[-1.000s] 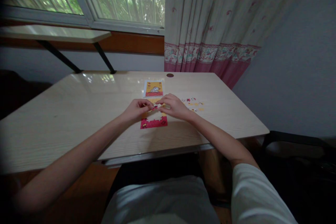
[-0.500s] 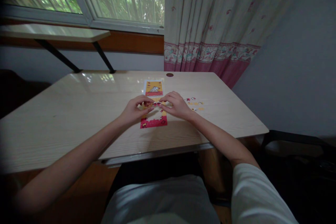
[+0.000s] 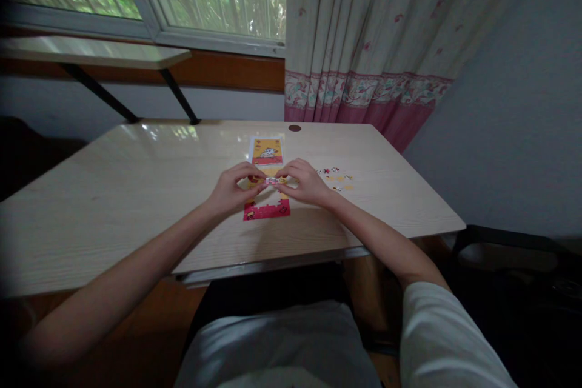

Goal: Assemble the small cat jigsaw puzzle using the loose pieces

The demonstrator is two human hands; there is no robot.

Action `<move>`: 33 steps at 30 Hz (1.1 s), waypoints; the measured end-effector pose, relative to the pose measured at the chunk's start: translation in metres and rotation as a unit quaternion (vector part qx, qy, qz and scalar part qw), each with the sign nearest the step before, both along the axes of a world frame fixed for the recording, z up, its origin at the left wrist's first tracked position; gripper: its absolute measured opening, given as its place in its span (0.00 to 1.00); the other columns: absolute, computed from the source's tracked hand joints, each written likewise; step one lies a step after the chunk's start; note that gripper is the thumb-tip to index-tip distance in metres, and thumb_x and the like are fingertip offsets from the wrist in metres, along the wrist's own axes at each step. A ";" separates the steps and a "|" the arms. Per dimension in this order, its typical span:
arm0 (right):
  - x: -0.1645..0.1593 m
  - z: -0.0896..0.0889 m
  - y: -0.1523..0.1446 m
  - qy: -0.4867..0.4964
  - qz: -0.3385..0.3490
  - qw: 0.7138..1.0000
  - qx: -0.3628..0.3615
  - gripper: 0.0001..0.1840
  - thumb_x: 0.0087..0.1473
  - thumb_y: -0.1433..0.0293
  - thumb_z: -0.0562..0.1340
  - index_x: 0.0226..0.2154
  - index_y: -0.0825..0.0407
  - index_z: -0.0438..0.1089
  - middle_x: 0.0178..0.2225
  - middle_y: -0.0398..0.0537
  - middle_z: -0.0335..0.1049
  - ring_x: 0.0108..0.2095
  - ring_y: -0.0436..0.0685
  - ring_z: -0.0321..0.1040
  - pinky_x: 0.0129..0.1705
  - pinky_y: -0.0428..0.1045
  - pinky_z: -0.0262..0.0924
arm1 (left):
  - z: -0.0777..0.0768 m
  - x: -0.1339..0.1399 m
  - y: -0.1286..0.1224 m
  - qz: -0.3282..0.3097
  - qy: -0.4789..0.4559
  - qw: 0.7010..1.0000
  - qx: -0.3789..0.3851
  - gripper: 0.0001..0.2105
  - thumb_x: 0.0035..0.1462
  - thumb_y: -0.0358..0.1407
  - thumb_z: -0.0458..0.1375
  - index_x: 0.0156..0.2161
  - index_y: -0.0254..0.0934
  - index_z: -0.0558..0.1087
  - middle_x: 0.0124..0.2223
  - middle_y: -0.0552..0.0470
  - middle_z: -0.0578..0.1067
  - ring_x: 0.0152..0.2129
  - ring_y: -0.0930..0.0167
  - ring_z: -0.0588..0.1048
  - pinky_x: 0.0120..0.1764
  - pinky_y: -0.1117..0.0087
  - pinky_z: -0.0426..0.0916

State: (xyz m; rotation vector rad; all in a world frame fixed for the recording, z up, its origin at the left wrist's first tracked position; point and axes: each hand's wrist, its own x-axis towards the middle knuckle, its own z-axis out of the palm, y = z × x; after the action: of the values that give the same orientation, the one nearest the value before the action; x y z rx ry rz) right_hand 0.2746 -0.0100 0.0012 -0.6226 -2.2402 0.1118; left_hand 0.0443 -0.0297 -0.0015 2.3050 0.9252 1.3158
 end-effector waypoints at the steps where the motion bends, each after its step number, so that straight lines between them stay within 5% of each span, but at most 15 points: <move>1: 0.000 0.000 0.000 -0.005 0.004 1.000 -0.010 0.11 0.57 0.60 0.63 0.35 0.50 0.73 0.33 0.49 0.74 0.36 0.56 0.67 0.40 0.52 0.61 | 0.000 0.000 0.000 -0.001 0.002 1.000 0.001 0.06 0.54 0.37 0.63 0.35 0.37 0.76 0.35 0.48 0.77 0.34 0.68 0.74 0.39 0.66 0.69; 22: -0.001 -0.002 -0.005 -0.022 0.035 0.996 -0.076 0.07 0.57 0.67 0.61 0.30 0.51 0.72 0.29 0.49 0.74 0.34 0.55 0.67 0.40 0.51 0.61 | 0.001 -0.006 -0.001 -0.037 0.051 0.996 -0.062 0.08 0.53 0.40 0.64 0.34 0.38 0.76 0.35 0.48 0.78 0.36 0.66 0.74 0.43 0.63 0.68; 33: -0.009 -0.012 -0.004 -0.138 0.046 0.982 -0.118 0.04 0.54 0.71 0.63 0.29 0.52 0.74 0.30 0.48 0.75 0.35 0.55 0.68 0.43 0.51 0.59 | -0.010 -0.053 0.027 0.029 0.242 0.968 -0.067 0.21 0.53 0.45 0.62 0.49 0.37 0.74 0.49 0.41 0.74 0.47 0.58 0.71 0.52 0.56 0.64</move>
State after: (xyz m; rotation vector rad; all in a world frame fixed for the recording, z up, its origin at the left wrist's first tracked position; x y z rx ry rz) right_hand 0.2658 -0.0144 -0.0112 -0.6940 -2.5486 0.3616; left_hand -0.0084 -0.0023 -0.0118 2.5515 1.1921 0.6853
